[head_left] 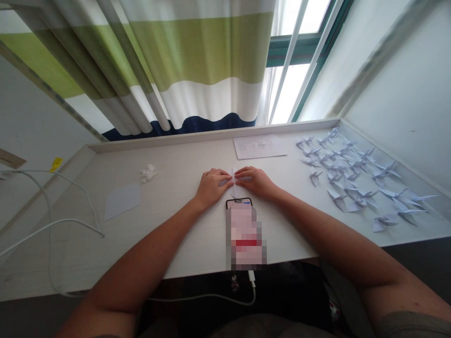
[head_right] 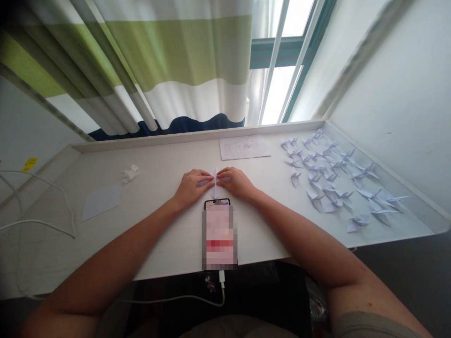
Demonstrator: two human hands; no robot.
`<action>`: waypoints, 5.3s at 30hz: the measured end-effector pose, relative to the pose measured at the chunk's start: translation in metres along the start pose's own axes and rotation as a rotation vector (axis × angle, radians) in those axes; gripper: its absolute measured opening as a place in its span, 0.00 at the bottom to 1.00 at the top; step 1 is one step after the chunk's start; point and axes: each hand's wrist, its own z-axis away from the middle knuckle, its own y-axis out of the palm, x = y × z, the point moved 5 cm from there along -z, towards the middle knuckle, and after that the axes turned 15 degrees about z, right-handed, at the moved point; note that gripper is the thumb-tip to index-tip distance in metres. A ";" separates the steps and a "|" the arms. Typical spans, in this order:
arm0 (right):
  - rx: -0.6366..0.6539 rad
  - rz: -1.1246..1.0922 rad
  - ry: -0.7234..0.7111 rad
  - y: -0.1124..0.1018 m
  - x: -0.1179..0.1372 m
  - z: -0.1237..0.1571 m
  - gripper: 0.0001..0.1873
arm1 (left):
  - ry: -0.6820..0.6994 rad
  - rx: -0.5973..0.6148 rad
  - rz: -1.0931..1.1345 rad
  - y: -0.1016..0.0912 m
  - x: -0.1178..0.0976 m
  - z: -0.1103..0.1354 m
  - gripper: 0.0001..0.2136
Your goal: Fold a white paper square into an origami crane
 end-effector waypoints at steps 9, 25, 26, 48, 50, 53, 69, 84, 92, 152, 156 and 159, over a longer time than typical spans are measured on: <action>0.059 0.015 -0.039 0.000 0.000 0.003 0.14 | 0.001 0.062 -0.075 -0.006 -0.001 0.001 0.11; 0.073 0.046 -0.121 -0.002 0.003 0.006 0.25 | 0.052 0.187 -0.082 -0.006 0.003 0.005 0.24; 0.074 0.052 -0.118 -0.002 0.003 0.005 0.24 | 0.050 0.188 -0.086 -0.006 0.002 0.004 0.23; -0.006 0.114 0.023 -0.010 -0.006 0.000 0.19 | -0.014 0.025 -0.079 -0.011 0.007 0.003 0.23; -0.015 0.113 0.018 -0.012 -0.004 0.000 0.18 | -0.017 -0.013 -0.052 -0.013 0.009 0.004 0.24; -0.046 0.056 0.015 -0.015 -0.001 0.002 0.18 | -0.035 -0.054 0.037 -0.016 0.011 0.004 0.24; -0.093 -0.789 0.054 -0.017 0.008 0.004 0.23 | -0.174 -0.095 1.154 -0.009 0.006 0.004 0.27; -0.197 -0.865 0.157 -0.020 0.002 0.004 0.19 | -0.224 -0.104 1.155 -0.010 0.010 0.005 0.30; -0.262 -0.293 -0.082 -0.036 0.008 0.008 0.19 | -0.242 -0.119 1.082 -0.009 0.004 0.008 0.23; -0.301 -0.098 -0.258 -0.023 0.027 0.010 0.08 | 0.166 -0.240 0.354 -0.024 -0.008 0.010 0.02; -0.297 -0.077 -0.299 -0.024 0.031 0.010 0.09 | 0.221 -0.236 0.362 -0.023 -0.010 0.009 0.03; -0.279 -0.037 -0.291 -0.024 0.032 0.009 0.09 | 0.228 -0.246 0.370 -0.022 -0.013 0.009 0.02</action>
